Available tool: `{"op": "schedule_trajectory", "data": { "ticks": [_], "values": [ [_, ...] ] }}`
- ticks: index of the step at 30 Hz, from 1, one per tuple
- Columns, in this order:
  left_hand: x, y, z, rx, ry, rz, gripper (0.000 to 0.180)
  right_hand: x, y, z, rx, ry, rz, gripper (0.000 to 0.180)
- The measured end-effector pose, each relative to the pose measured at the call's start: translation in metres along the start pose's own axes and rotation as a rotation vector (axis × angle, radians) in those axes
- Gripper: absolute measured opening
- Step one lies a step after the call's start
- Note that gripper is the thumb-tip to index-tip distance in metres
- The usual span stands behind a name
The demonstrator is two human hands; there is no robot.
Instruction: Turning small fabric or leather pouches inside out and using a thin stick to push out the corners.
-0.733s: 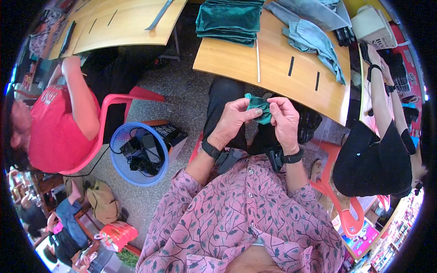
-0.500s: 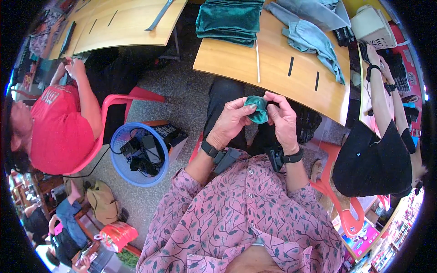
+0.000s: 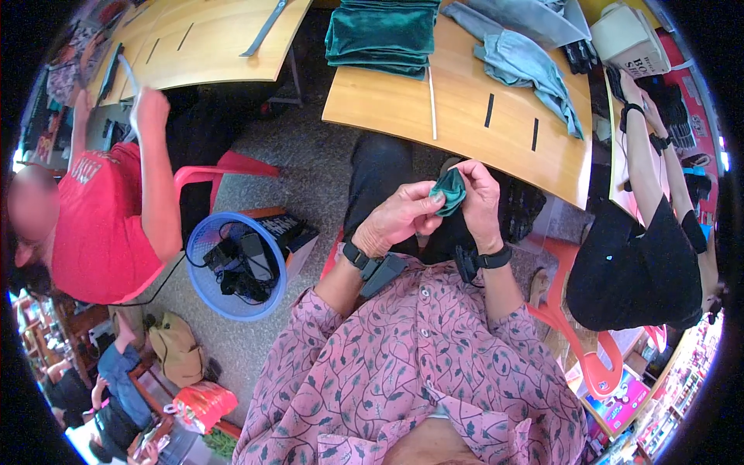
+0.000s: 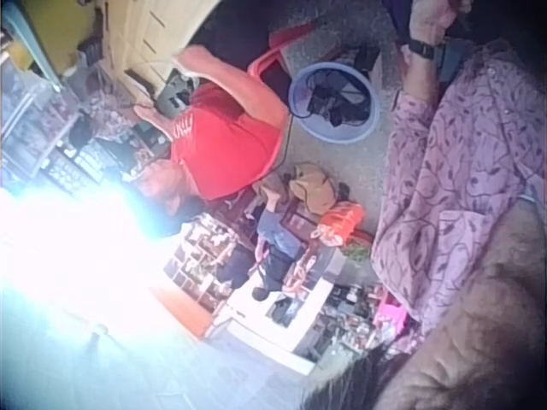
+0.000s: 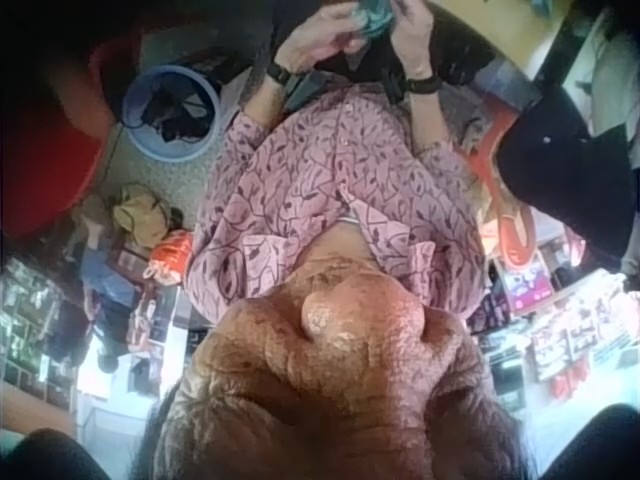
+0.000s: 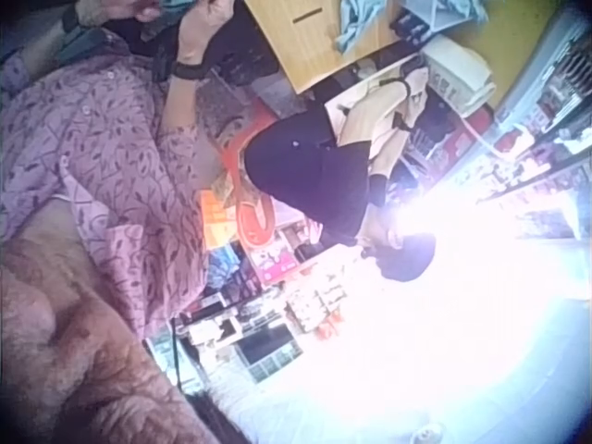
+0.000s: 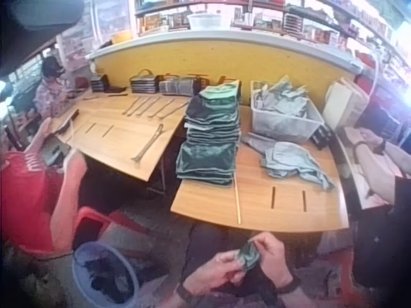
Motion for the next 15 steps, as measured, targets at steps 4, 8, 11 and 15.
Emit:
{"op": "schedule_trajectory", "data": {
  "ticks": [4, 8, 11, 15],
  "values": [
    [0.003, -0.003, 0.002, 0.028, -0.057, 0.159, 0.017, 0.000, 0.003, 0.002, 0.069, -0.105, -0.001, 0.006],
    [0.002, 0.000, 0.010, -0.043, -0.192, 0.166, 0.018, -0.009, 0.005, 0.012, 0.243, -0.379, 0.012, 0.006],
    [-0.011, -0.001, 0.005, -0.048, -0.271, 0.004, 0.014, -0.006, 0.005, 0.009, 0.294, -0.438, -0.031, 0.006],
    [-0.006, 0.003, 0.008, -0.078, -0.242, -0.062, 0.015, -0.007, 0.004, 0.012, 0.283, -0.447, -0.064, 0.006]
  ]
}}
Point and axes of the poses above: each hand's wrist, its own y-axis towards the middle knuckle, its own x-axis out of the back of the hand, z = x × y, the point moved 1 cm from there along y, towards the middle knuckle, and after that the axes turned 8 degrees about y, right-handed, at the moved point
